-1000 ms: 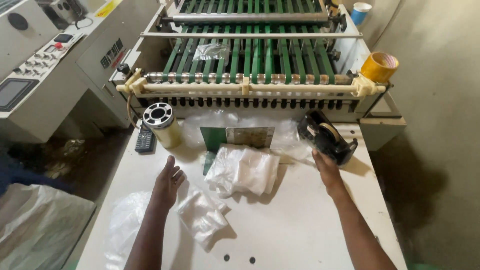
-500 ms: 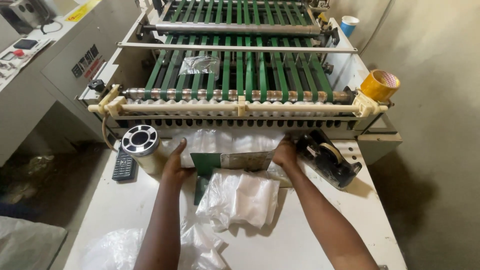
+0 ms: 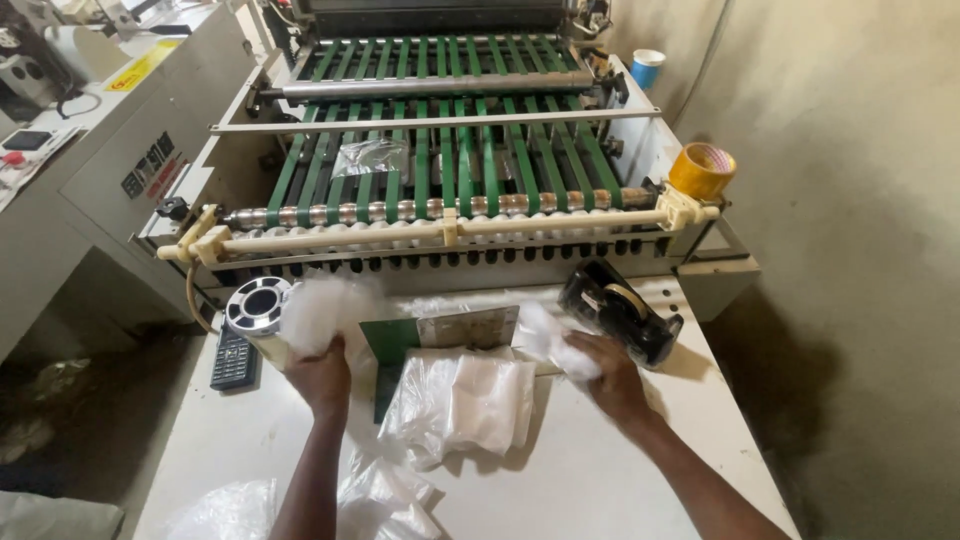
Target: Folding and stacking plastic bags on a production table in a packaging factory.
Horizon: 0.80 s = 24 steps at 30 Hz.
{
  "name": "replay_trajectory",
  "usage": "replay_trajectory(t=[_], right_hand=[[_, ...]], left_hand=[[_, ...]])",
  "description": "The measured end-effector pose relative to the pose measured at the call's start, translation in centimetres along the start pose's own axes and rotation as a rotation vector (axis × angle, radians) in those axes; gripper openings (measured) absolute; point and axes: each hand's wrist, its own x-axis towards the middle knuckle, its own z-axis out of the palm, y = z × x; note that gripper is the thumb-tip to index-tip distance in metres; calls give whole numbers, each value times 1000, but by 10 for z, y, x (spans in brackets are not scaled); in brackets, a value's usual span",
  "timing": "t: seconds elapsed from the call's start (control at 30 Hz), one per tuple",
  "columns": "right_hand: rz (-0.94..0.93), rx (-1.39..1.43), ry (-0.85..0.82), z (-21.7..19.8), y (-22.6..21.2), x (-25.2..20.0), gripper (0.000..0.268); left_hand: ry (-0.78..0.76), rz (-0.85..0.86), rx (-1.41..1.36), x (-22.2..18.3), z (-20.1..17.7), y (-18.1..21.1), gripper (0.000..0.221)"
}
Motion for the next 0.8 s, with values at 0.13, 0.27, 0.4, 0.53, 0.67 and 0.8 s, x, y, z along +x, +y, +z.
replay_trajectory(t=[0.13,0.27,0.4,0.53,0.67,0.8], right_hand=[[-260,-279,-249,-39,5,-66,57],[-225,-227,-592,-70,-13,-102,70],[143,-11,-907,-118,-105,-93,111],[561,558,-845,-96,-150,-127,118],[833,1368,-804,-61,-162,-181,111],[1185,1363,-601,-78,-169,-210,116]], left_hand=[[-7,525,15,-10,-55,-28,53],[-130,419,226,-61,-126,19,49],[-533,-46,126,-119,-169,40,35],[-857,-345,-145,-177,-155,6,53],[-1256,-793,-118,-224,-137,-22,49],[-1193,-854,-470,-259,-154,-88,37]])
